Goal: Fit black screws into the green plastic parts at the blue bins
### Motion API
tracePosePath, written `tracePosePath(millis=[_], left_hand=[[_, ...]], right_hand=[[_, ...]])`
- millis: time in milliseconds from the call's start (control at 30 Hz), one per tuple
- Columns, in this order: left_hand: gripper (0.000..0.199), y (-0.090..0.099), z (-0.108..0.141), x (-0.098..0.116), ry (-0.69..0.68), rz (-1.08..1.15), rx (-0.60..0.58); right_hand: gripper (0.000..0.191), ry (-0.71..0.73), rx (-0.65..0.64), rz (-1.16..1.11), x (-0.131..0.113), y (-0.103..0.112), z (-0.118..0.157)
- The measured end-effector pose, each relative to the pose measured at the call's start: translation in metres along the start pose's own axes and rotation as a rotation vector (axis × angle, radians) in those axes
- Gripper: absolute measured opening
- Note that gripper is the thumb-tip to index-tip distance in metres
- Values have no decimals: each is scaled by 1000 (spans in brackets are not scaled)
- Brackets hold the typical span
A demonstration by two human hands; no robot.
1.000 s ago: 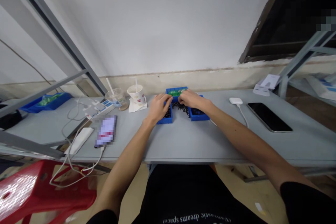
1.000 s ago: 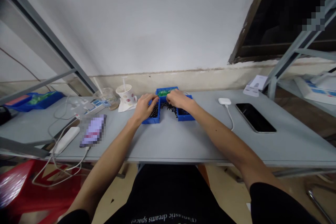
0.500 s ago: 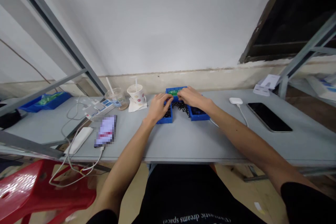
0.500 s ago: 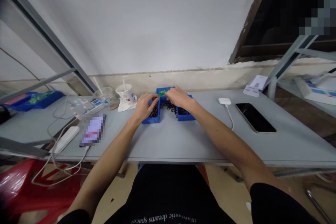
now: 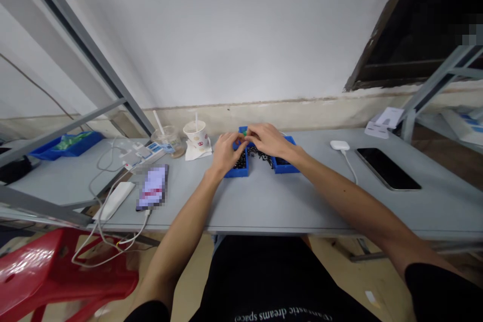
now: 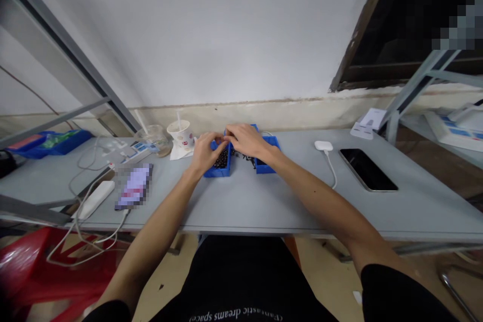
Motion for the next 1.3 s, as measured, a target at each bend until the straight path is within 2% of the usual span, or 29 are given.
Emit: tracePosePath(millis=[100,233,500,733,967,1133,1233,1300], left_hand=[[11,0,0,-1,17,0,4],[9,1,1,0,23,14,20],[4,2,3,-8,55,77,58],[10,3,3,-3,14,109,56],[20,5,1,0,35,50,22],[27,1,0,0,27,13,-16],[28,1,0,-2,38,6,-17],[28,1,0,-2,40,9,-18]], right_hand=[[15,57,5,-56,-2,-1,1],[20,60,-15,-144,1,-1,0],[13,92,-84,-179,4,-8,-2],[14,62,-71,-144,6,-5,-3],[22,73,23,-83,7,5,-2],[33,-42,-10,40,12,1,0],[23,6,-31,8,8,1,1],[24,43,-39,0,6,2,2]])
Point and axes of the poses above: each hand's wrist, its own z-axis away from the middle knuckle, its own y-axis out of the back of the hand, x = y × z, the point moved 10 cm from there along -z, towards the middle knuckle, and after that the axes turned 11 degrees about -x, right-handed, at the moved point
